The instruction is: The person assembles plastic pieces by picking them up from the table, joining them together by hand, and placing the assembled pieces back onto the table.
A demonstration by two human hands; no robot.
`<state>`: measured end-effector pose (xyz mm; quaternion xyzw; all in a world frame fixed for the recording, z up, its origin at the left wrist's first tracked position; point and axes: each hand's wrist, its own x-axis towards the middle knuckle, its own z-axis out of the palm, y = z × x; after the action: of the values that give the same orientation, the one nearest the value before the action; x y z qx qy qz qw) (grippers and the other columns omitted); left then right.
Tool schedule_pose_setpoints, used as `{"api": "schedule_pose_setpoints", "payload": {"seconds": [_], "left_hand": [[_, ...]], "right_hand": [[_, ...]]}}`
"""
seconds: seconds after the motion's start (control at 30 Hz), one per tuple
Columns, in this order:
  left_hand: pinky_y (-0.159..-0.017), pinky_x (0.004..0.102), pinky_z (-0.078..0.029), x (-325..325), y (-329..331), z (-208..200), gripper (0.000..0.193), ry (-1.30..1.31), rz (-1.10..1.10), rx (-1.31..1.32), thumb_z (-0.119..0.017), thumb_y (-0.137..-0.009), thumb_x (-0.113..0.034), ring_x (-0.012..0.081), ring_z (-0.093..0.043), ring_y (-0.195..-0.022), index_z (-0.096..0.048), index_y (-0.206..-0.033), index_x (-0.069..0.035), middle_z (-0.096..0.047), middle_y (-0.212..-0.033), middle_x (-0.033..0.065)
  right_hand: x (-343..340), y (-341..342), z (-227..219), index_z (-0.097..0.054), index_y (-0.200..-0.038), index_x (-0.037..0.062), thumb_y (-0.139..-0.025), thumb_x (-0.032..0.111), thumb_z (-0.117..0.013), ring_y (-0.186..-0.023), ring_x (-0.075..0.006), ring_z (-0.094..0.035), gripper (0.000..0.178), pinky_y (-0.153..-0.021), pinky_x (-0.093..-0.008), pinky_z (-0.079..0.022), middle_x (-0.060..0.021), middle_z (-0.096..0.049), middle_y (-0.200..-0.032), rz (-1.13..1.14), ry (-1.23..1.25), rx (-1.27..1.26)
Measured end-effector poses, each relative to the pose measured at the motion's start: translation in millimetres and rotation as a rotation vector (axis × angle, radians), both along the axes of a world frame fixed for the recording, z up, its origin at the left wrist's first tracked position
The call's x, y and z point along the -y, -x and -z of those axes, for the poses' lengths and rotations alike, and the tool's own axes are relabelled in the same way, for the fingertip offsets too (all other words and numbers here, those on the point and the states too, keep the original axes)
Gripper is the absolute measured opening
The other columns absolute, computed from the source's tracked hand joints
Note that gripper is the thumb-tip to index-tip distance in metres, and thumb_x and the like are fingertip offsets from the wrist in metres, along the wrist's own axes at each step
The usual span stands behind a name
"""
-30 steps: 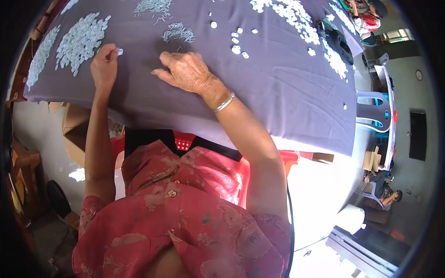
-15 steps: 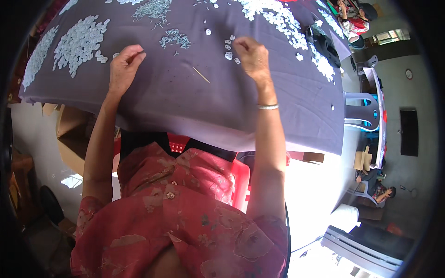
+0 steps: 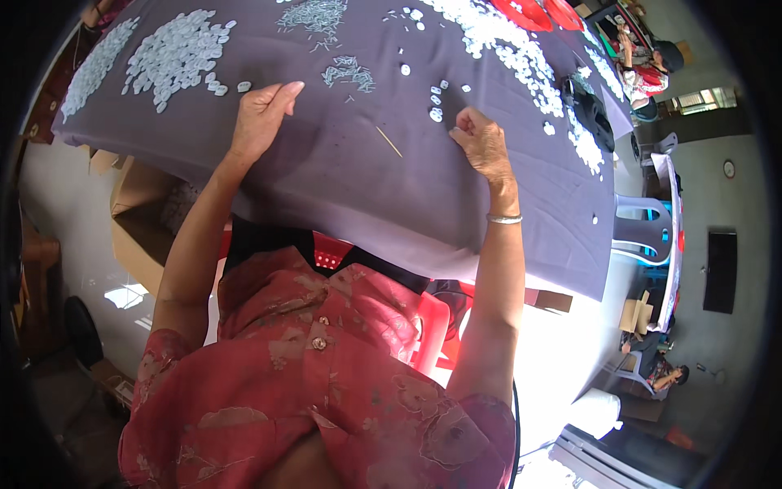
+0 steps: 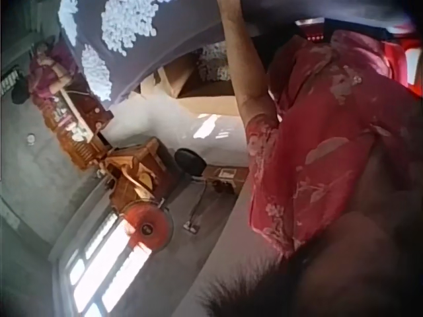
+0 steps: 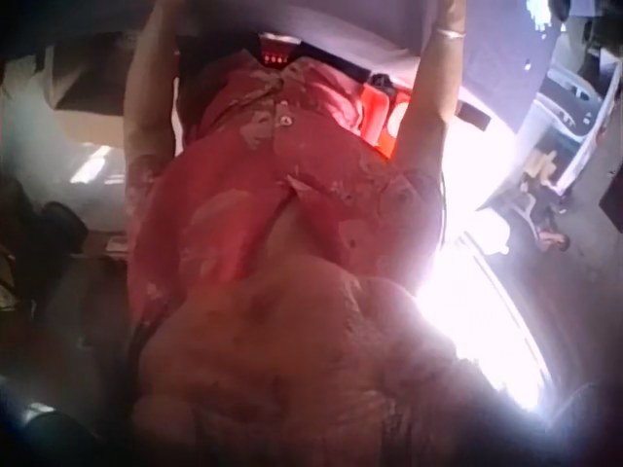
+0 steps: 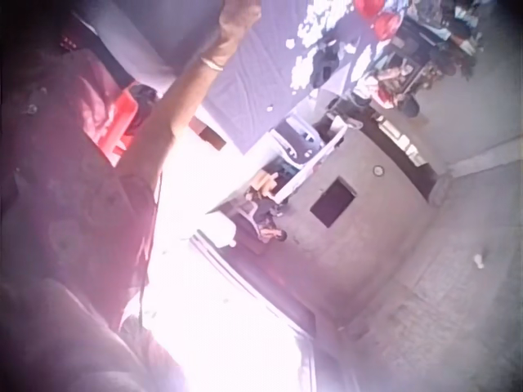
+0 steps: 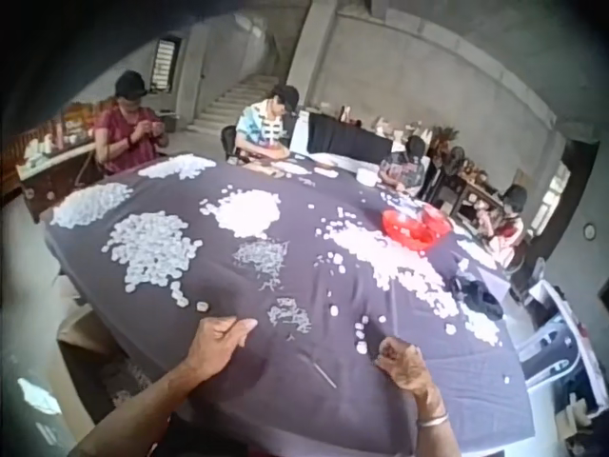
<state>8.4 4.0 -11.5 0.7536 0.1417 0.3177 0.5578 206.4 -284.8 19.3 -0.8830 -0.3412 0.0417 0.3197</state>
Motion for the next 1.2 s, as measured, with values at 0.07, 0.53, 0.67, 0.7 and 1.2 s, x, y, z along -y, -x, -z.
{"api": "schedule_pose_setpoints", "payload": {"seconds": [0.07, 0.53, 0.67, 0.7, 1.2], "left_hand": [[-0.049, 0.0229, -0.033, 7, -2, -3, 0.045, 0.061, -0.002, 0.069, -0.063, -0.09, -0.031, 0.004, -0.037, -0.052, -0.052, -0.057, -0.003, -0.043, -0.053, -0.0038], [-0.066, 0.0196, -0.044, 20, -2, 5, 0.044, 0.046, 0.228, 0.041, -0.068, -0.084, -0.007, 0.0047, -0.054, -0.074, -0.05, -0.124, -0.007, -0.059, -0.088, -0.0004], [-0.075, 0.0227, -0.05, 18, -2, 6, 0.045, 0.102, 0.227, 0.076, -0.066, -0.085, -0.005, 0.0082, -0.06, -0.083, -0.049, -0.127, -0.007, -0.064, -0.093, 0.0032], [-0.075, 0.0227, -0.05, 18, -1, 6, 0.045, 0.104, 0.225, 0.073, -0.066, -0.085, -0.005, 0.0082, -0.06, -0.083, -0.049, -0.127, -0.007, -0.064, -0.093, 0.0032], [-0.076, 0.0234, -0.05, 13, -2, 12, 0.042, 0.125, 0.274, 0.024, -0.061, -0.085, -0.002, 0.0107, -0.063, -0.082, -0.049, -0.126, -0.006, -0.065, -0.089, 0.0041]], "right_hand": [[-6, 6, -3, -0.058, -0.081, 0.0028, -0.074, 0.005, -0.069, -0.06, -0.009, -0.047, 0.013, -0.058, -0.0254, -0.043, -0.0001, -0.054, -0.066, 0.012, 0.008, 0.0], [-128, 98, 8, -0.066, -0.098, 0.001, -0.089, 0.007, -0.061, -0.069, -0.0076, -0.058, 0.011, -0.063, -0.0209, -0.05, -0.0035, -0.066, -0.083, -0.128, -0.67, -0.714], [-138, 104, 16, -0.065, -0.098, 0.0004, -0.09, 0.005, -0.059, -0.069, -0.0074, -0.058, 0.011, -0.064, -0.0213, -0.05, -0.0033, -0.066, -0.084, -0.139, -0.648, -0.642], [-139, 105, 17, -0.065, -0.098, 0.0012, -0.09, 0.004, -0.058, -0.069, -0.0068, -0.059, 0.011, -0.064, -0.0213, -0.051, -0.0028, -0.066, -0.083, -0.15, -0.641, -0.597], [-133, 98, 27, -0.058, -0.109, 0.0024, -0.091, 0.0, -0.055, -0.077, -0.0082, -0.061, 0.019, -0.067, -0.0217, -0.05, -0.0038, -0.066, -0.085, -0.296, -0.47, -0.343]]}}
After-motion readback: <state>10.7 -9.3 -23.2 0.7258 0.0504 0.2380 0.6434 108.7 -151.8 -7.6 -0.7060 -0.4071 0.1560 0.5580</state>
